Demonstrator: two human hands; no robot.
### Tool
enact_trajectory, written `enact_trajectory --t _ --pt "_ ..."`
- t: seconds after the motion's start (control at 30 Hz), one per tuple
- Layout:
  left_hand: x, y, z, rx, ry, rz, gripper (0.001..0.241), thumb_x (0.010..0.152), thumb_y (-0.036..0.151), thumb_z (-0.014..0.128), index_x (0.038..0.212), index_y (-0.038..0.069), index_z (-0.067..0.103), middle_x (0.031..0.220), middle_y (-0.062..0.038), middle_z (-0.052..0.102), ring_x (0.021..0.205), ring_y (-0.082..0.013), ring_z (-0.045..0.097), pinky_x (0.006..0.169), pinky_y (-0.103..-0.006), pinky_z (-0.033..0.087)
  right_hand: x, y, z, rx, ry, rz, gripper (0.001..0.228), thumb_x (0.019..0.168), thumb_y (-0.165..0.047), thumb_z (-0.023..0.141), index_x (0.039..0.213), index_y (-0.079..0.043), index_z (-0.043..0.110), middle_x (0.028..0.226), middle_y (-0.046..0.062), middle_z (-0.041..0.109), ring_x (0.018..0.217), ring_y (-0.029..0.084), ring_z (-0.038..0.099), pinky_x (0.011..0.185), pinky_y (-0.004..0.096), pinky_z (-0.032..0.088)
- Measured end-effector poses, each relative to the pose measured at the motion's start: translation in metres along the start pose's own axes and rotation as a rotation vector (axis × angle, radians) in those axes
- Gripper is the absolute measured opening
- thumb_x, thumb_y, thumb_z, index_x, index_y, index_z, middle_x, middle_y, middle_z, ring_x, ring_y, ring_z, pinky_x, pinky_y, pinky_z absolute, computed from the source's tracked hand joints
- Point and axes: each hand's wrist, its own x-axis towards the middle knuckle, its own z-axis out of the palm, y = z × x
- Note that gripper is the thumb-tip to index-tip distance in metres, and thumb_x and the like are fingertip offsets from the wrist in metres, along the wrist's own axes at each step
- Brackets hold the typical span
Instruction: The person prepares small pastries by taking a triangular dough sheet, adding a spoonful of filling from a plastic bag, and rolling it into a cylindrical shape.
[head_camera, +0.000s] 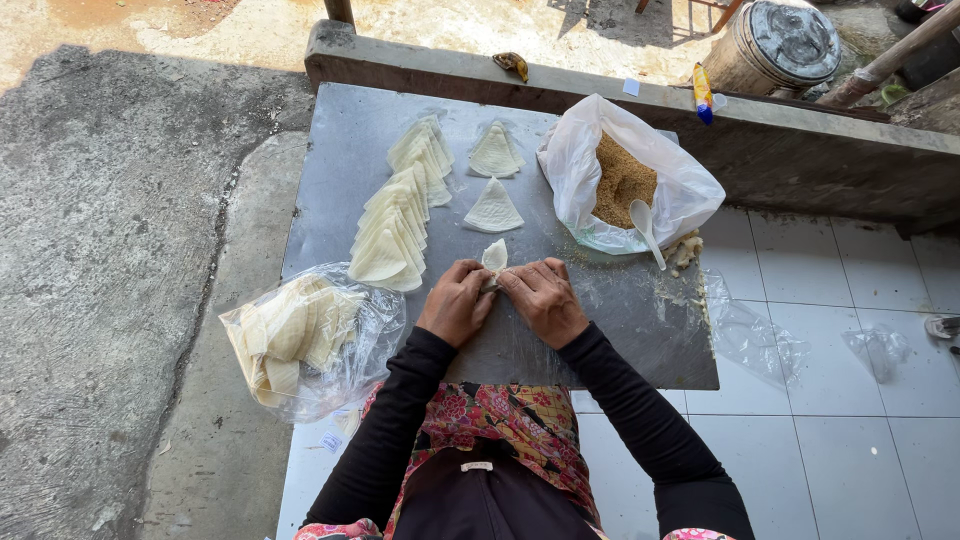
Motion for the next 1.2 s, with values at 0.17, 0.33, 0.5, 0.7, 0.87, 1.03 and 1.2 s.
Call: enact_trajectory --t 0.17,0.33,0.5,0.7,0.87,1.03,1.2 --pt "-0.001 -0.001 0.006 0.051 0.035 -0.012 0.017 0.094 0.012 0.069 0.106 -0.001 0.070 0.113 -0.014 0.066 0.100 -0.0318 0.069 0.084 -0.0391 0.058 0.008 -0.005 -0.008 0.053 0.011 -0.007 0.027 0.090 -0.011 0.075 0.116 -0.007 0.068 0.108 0.004 0.072 0.100 0.021 0.067 0.093 0.039 0.040" --pt "0.002 0.002 -0.001 0.030 -0.019 -0.011 0.021 0.091 0.013 0.070 0.107 -0.001 0.069 0.114 -0.016 0.065 0.100 -0.0330 0.068 0.084 -0.0398 0.057 0.010 -0.006 -0.010 0.070 0.019 -0.014 0.031 0.088 -0.009 0.072 0.119 -0.006 0.068 0.107 0.006 0.072 0.101 0.022 0.068 0.093 0.038 0.042" --pt "0.002 0.000 -0.004 0.030 -0.034 0.037 0.018 0.094 0.010 0.068 0.110 0.001 0.068 0.116 -0.016 0.064 0.102 -0.0336 0.068 0.086 -0.0405 0.057 0.005 -0.002 -0.002 0.058 0.026 0.006 0.029 0.093 -0.003 0.069 0.121 -0.007 0.068 0.105 0.006 0.072 0.103 0.021 0.069 0.094 0.037 0.044" --pt "0.001 -0.007 0.006 0.085 -0.147 -0.035 0.015 0.093 0.008 0.065 0.107 0.004 0.067 0.109 -0.014 0.064 0.099 -0.0342 0.068 0.081 -0.0424 0.057 0.000 -0.001 0.005 0.144 0.068 0.138 0.017 0.090 -0.007 0.073 0.107 -0.008 0.071 0.091 0.004 0.070 0.092 0.021 0.066 0.089 0.038 0.043" --pt "0.014 -0.011 0.014 0.066 -0.125 -0.154 0.016 0.093 0.011 0.068 0.107 0.004 0.063 0.105 -0.016 0.065 0.093 -0.0364 0.068 0.078 -0.0443 0.056 0.002 0.004 0.015 0.261 0.055 0.281 0.018 0.089 -0.011 0.076 0.107 -0.011 0.075 0.089 0.006 0.067 0.090 0.023 0.064 0.088 0.038 0.046" --pt "0.025 -0.005 0.007 -0.088 -0.085 -0.289 0.020 0.088 0.013 0.069 0.104 0.005 0.059 0.100 -0.014 0.065 0.087 -0.0326 0.069 0.075 -0.0423 0.056 0.001 0.006 0.016 0.325 -0.006 0.355 0.025 0.093 -0.010 0.072 0.118 -0.009 0.070 0.095 0.004 0.069 0.096 0.021 0.066 0.092 0.040 0.047" --pt "0.023 -0.010 0.007 -0.070 -0.099 -0.288 0.017 0.091 0.013 0.069 0.104 0.006 0.059 0.098 -0.011 0.067 0.089 -0.0312 0.069 0.076 -0.0420 0.055 0.005 -0.003 0.003 0.163 -0.028 0.171 0.022 0.088 -0.017 0.075 0.107 -0.009 0.069 0.100 0.005 0.068 0.101 0.023 0.064 0.091 0.041 0.038"
